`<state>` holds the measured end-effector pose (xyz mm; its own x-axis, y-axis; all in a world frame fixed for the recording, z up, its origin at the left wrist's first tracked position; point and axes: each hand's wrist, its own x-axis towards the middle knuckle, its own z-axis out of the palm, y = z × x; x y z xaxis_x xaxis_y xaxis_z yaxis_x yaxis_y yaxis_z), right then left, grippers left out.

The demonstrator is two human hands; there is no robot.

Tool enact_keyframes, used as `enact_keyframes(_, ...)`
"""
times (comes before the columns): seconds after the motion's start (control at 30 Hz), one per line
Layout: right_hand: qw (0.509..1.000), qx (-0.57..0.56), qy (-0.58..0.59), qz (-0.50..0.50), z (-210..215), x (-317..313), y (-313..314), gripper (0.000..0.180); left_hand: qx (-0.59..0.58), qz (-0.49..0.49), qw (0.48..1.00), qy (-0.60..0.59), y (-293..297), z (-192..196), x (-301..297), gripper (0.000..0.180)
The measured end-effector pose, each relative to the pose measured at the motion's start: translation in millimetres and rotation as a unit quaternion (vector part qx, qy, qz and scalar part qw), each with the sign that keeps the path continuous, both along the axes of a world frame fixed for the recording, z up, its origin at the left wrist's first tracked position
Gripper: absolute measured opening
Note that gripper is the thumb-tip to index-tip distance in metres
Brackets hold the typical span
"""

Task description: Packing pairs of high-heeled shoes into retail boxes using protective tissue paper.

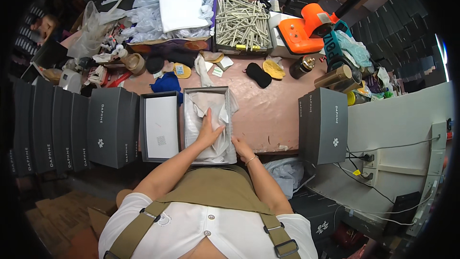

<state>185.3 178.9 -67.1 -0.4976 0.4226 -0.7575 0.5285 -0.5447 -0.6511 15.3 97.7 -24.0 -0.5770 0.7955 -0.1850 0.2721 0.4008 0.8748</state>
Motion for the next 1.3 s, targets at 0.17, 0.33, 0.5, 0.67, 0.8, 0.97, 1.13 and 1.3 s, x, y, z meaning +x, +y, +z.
enact_keyframes(0.17,0.96,0.165,0.19,-0.124,70.0,-34.7,-30.8,0.014,-0.001,0.002,1.0,-0.006,-22.3,-1.3,-14.5,0.102)
enact_keyframes(0.33,0.827,0.49,0.211,0.18,136.1,-22.6,-23.8,0.01,0.076,0.104,0.991,-0.027,-1.6,-29.0,10.1,0.099)
enact_keyframes(0.5,0.966,0.237,-0.046,-0.089,67.3,89.7,34.4,0.018,0.107,0.087,0.99,-0.036,-23.1,5.5,0.8,0.084)
enact_keyframes(0.67,0.816,0.531,0.023,0.228,-67.8,101.9,27.3,0.05,0.081,0.189,0.979,0.019,-125.6,28.7,-55.3,0.045)
enact_keyframes(0.8,0.783,0.505,0.236,0.277,120.4,-90.2,-15.9,0.102,-0.194,0.044,0.98,0.001,-196.5,-33.6,-54.4,0.045)
enact_keyframes(0.97,0.598,0.574,0.044,0.558,114.4,-147.0,-36.3,0.117,-0.203,-0.012,0.971,0.123,-179.2,-4.3,-47.9,0.045)
enact_keyframes(1.13,0.596,0.545,-0.096,0.582,114.3,-167.3,-57.6,0.118,-0.002,0.126,0.99,0.068,-199.1,66.1,-68.8,0.034)
enact_keyframes(1.3,0.87,0.359,0.201,0.271,128.2,-138.6,-17.2,0.083,0.279,0.136,0.889,-0.336,-211.1,181.1,-71.8,0.028)
